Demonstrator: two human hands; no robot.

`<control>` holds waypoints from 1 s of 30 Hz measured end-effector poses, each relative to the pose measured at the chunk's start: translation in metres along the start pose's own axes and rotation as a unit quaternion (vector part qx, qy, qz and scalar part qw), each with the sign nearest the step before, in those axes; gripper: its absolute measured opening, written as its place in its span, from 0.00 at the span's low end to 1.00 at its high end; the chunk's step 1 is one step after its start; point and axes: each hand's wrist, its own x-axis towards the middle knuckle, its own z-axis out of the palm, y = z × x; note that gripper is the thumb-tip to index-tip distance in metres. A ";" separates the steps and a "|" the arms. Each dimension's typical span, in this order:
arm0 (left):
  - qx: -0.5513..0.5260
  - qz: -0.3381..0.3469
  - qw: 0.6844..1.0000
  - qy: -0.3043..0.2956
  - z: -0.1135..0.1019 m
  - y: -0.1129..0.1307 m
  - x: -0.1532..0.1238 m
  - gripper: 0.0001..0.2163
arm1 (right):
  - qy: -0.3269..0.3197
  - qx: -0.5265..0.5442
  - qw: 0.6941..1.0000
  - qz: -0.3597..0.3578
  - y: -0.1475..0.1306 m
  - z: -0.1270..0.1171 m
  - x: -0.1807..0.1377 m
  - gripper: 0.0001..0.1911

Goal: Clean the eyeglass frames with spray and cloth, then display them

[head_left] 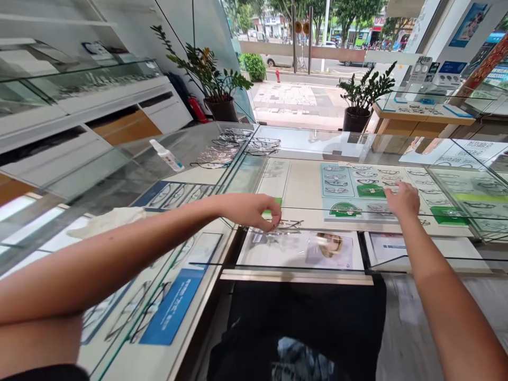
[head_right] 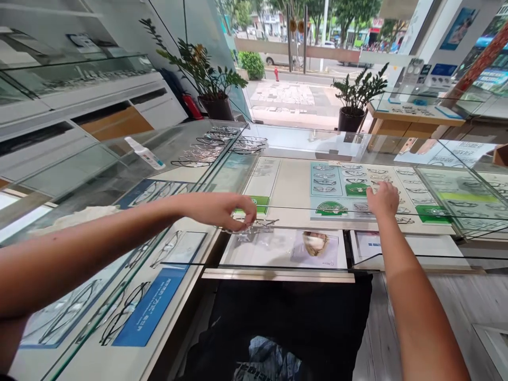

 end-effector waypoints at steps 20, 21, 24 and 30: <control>0.152 -0.164 0.961 0.163 0.095 -0.079 0.164 0.11 | 0.033 0.006 0.999 -0.010 0.003 0.004 -0.002 0.26; 0.160 -0.164 0.957 0.177 0.094 -0.084 0.169 0.12 | 0.031 0.006 0.999 -0.008 0.002 0.003 -0.002 0.26; 0.171 -0.158 0.952 0.199 0.097 -0.094 0.181 0.14 | 0.028 0.009 1.000 -0.009 0.000 0.002 -0.005 0.25; 0.172 -0.139 0.957 0.189 0.122 -0.103 0.191 0.12 | 0.030 0.008 0.999 -0.012 0.001 0.002 -0.007 0.25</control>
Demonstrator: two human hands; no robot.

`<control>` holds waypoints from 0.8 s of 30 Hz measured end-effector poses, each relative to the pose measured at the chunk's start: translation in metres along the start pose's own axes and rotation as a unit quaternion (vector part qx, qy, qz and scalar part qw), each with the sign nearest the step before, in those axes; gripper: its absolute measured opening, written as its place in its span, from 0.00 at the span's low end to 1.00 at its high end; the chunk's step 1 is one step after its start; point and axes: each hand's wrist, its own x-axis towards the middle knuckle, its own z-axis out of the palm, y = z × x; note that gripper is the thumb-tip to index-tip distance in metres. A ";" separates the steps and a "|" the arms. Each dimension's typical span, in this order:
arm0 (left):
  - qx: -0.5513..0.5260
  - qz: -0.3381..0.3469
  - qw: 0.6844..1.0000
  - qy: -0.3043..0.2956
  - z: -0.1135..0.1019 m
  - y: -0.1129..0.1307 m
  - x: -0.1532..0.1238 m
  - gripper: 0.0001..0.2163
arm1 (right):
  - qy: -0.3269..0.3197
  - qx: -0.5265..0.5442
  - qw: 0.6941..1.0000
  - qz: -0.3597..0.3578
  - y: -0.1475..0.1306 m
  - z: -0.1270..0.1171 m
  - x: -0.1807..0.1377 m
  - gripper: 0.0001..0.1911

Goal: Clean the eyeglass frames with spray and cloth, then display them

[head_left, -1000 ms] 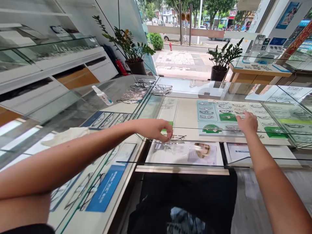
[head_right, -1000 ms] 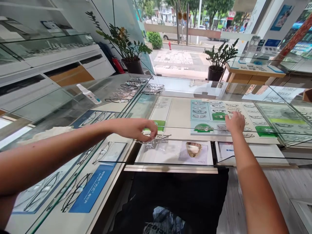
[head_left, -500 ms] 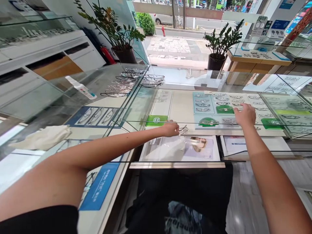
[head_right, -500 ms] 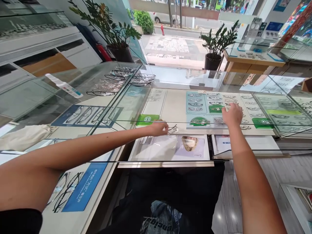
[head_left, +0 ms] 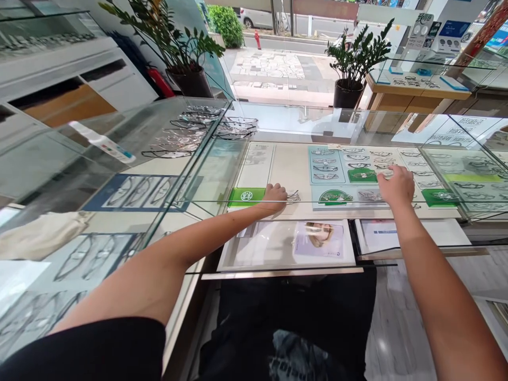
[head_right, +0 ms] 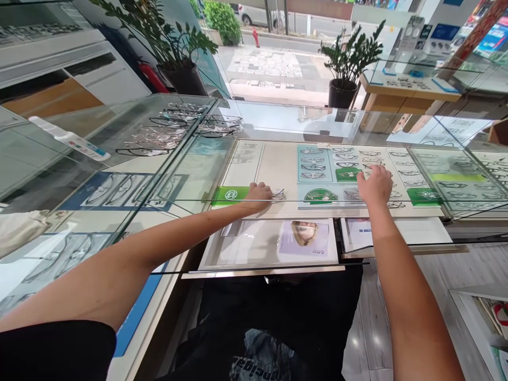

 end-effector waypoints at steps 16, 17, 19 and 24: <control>-0.019 0.039 0.999 -0.005 0.003 -0.004 0.004 0.10 | 0.004 0.008 1.000 -0.001 0.001 -0.001 -0.001 0.24; -0.020 0.042 0.999 -0.008 0.002 -0.005 0.004 0.10 | 0.003 0.006 1.000 0.001 0.001 -0.001 -0.001 0.25; -0.024 0.051 0.998 -0.013 -0.001 -0.006 0.003 0.10 | 0.000 0.005 1.000 0.006 0.001 -0.001 -0.001 0.25; -0.029 0.058 0.998 -0.014 -0.006 -0.009 0.002 0.13 | 0.005 0.008 1.000 0.003 0.002 -0.001 0.000 0.24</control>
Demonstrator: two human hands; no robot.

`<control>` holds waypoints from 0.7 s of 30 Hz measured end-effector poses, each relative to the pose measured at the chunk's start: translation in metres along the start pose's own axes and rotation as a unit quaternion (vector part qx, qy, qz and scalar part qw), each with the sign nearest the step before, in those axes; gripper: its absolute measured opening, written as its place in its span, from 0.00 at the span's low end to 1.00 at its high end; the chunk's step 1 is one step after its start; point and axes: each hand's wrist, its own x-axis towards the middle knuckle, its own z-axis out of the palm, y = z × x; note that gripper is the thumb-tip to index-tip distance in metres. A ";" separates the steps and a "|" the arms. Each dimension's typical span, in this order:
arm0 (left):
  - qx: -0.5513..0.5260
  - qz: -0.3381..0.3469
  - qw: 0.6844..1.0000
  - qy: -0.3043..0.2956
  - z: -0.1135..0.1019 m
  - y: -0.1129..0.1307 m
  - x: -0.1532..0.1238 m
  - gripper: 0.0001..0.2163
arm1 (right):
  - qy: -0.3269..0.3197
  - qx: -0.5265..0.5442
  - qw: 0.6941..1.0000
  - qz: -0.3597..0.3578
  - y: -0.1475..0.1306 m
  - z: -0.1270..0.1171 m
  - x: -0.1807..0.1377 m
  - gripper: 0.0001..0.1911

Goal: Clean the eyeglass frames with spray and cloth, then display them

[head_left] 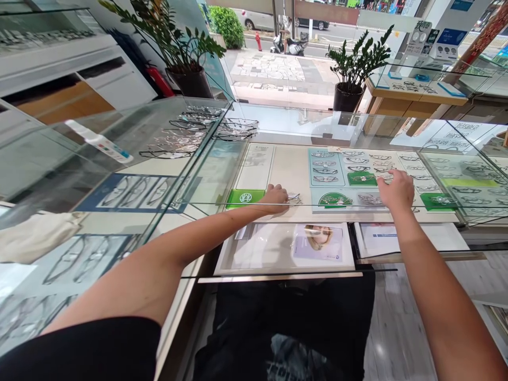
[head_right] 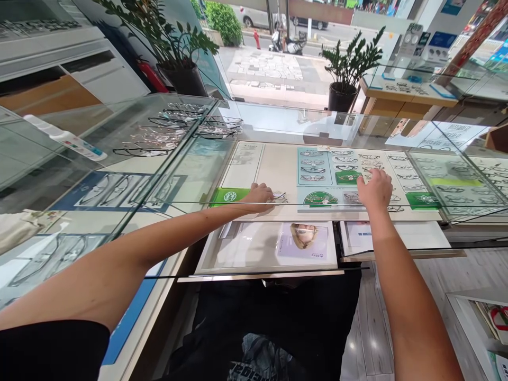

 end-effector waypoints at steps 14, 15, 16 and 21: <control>0.022 -0.022 0.999 0.039 0.003 -0.011 0.028 0.16 | -0.005 0.004 1.000 0.004 -0.003 -0.003 -0.002 0.25; 0.022 -0.022 0.999 0.040 0.003 -0.012 0.030 0.16 | -0.004 0.005 1.000 0.003 -0.003 -0.003 -0.002 0.25; 0.022 -0.021 0.999 0.041 0.003 -0.013 0.031 0.16 | -0.003 0.006 1.000 0.003 -0.003 -0.003 -0.002 0.25; 0.020 -0.012 0.999 0.047 0.004 -0.018 0.034 0.17 | -0.006 0.002 1.000 0.002 -0.003 -0.003 -0.003 0.25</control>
